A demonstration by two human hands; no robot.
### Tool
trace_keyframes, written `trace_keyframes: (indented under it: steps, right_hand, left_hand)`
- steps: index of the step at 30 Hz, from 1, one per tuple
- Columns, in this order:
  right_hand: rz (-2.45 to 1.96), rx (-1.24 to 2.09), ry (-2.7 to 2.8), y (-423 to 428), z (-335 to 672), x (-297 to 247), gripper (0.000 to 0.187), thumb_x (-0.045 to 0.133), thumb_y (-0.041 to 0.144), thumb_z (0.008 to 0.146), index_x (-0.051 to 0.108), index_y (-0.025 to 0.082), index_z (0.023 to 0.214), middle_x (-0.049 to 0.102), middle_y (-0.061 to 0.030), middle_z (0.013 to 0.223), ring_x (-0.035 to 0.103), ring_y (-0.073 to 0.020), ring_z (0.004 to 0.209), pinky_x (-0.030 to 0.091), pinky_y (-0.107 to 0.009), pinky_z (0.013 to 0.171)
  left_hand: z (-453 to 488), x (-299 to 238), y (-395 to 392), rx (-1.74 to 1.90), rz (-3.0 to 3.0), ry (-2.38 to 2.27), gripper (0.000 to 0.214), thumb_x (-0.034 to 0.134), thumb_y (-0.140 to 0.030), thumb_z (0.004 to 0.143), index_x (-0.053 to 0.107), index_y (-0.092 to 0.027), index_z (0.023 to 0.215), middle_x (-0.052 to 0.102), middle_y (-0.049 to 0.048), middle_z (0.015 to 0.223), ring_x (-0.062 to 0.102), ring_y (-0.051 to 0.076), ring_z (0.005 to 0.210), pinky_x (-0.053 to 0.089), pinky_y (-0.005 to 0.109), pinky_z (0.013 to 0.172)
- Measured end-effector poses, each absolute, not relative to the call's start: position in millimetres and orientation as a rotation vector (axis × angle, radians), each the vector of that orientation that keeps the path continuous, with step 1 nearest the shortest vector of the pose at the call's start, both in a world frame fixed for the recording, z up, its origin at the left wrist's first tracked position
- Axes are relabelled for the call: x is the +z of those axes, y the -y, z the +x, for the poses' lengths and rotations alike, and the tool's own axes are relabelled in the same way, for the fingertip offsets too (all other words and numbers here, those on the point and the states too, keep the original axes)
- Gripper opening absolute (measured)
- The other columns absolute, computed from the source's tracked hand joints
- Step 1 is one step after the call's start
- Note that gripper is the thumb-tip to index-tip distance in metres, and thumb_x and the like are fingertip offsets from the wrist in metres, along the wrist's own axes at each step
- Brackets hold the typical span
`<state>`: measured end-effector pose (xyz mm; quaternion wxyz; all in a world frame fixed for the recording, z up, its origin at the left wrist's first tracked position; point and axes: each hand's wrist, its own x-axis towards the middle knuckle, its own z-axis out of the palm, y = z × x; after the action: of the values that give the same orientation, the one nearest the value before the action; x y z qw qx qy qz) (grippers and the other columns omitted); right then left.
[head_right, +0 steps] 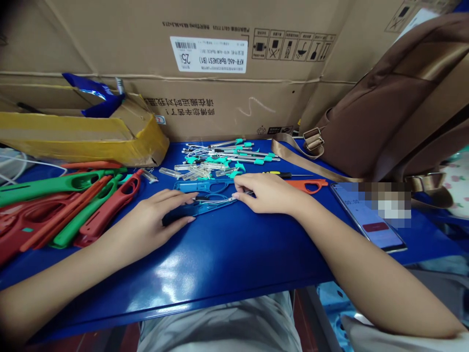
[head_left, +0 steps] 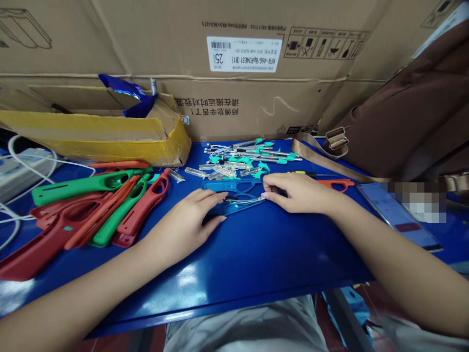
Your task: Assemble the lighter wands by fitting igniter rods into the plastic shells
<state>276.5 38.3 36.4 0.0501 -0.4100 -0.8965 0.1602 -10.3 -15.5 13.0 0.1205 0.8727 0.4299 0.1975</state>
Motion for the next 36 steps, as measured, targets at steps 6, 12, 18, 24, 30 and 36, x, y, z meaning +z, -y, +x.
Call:
trace_keyframes:
  steps: [6, 12, 18, 24, 30, 36]
  right_hand:
    - [-1.198, 0.558, 2.678, -40, 277, 34, 0.023, 0.053, 0.033, 0.099, 0.051, 0.021, 0.08, 0.061, -0.0012, 0.086, 0.053, -0.0158, 0.075, 0.033, -0.027, 0.066]
    - [-1.173, 0.409, 2.663, -44, 279, 30, 0.022, 0.065, 0.037, 0.095, 0.061, 0.02, 0.081, 0.063, -0.0037, 0.088, 0.056, -0.0202, 0.086, 0.038, -0.031, 0.078]
    - [-1.19, 0.461, 2.606, -41, 279, 32, 0.018, 0.07, 0.036, 0.092, 0.065, 0.02, 0.086, 0.065, -0.0046, 0.091, 0.056, -0.0207, 0.088, 0.038, -0.03, 0.076]
    - [-1.175, 0.519, 2.689, -34, 278, 38, 0.023, 0.072, 0.038, 0.091, 0.064, 0.02, 0.08, 0.066, -0.0011, 0.085, 0.058, -0.018, 0.084, 0.033, -0.031, 0.077]
    - [-1.129, 0.583, 2.659, -31, 280, 46, 0.024, 0.067, 0.041, 0.094, 0.067, 0.019, 0.083, 0.067, -0.0012, 0.083, 0.059, -0.0161, 0.079, 0.035, -0.03, 0.074]
    - [-1.131, 0.659, 2.588, -30, 278, 47, 0.026, 0.066, 0.041, 0.093, 0.064, 0.019, 0.079, 0.064, 0.0004, 0.076, 0.055, -0.0132, 0.07, 0.037, -0.026, 0.064]
  left_hand:
    - [-11, 13, 13, 0.602, 2.518, -1.228, 0.039, 0.064, -0.032, 0.095, 0.067, -0.012, 0.129, 0.072, 0.0136, 0.123, 0.066, 0.029, 0.114, 0.055, 0.047, 0.102]
    - [-13, 11, 10, 0.634, 2.531, -1.209, 0.04, 0.066, -0.034, 0.095, 0.068, -0.012, 0.128, 0.073, 0.0126, 0.122, 0.067, 0.028, 0.112, 0.056, 0.044, 0.1]
    - [-13, 9, 9, 0.649, 2.563, -1.193, 0.042, 0.063, -0.037, 0.097, 0.067, -0.011, 0.13, 0.073, 0.0134, 0.123, 0.068, 0.029, 0.111, 0.057, 0.044, 0.099]
    - [-18, 10, 5, 0.612, 2.541, -1.175, 0.043, 0.064, -0.038, 0.095, 0.066, -0.015, 0.132, 0.073, 0.0114, 0.125, 0.067, 0.028, 0.114, 0.056, 0.043, 0.102]
    - [-23, 15, 3, 0.547, 2.523, -1.174, 0.043, 0.068, -0.034, 0.091, 0.068, -0.017, 0.131, 0.073, 0.0108, 0.125, 0.067, 0.029, 0.116, 0.055, 0.045, 0.104]
    - [-23, 16, 3, 0.517, 2.502, -1.173, 0.043, 0.068, -0.033, 0.091, 0.068, -0.016, 0.131, 0.072, 0.0121, 0.126, 0.066, 0.029, 0.118, 0.054, 0.047, 0.105]
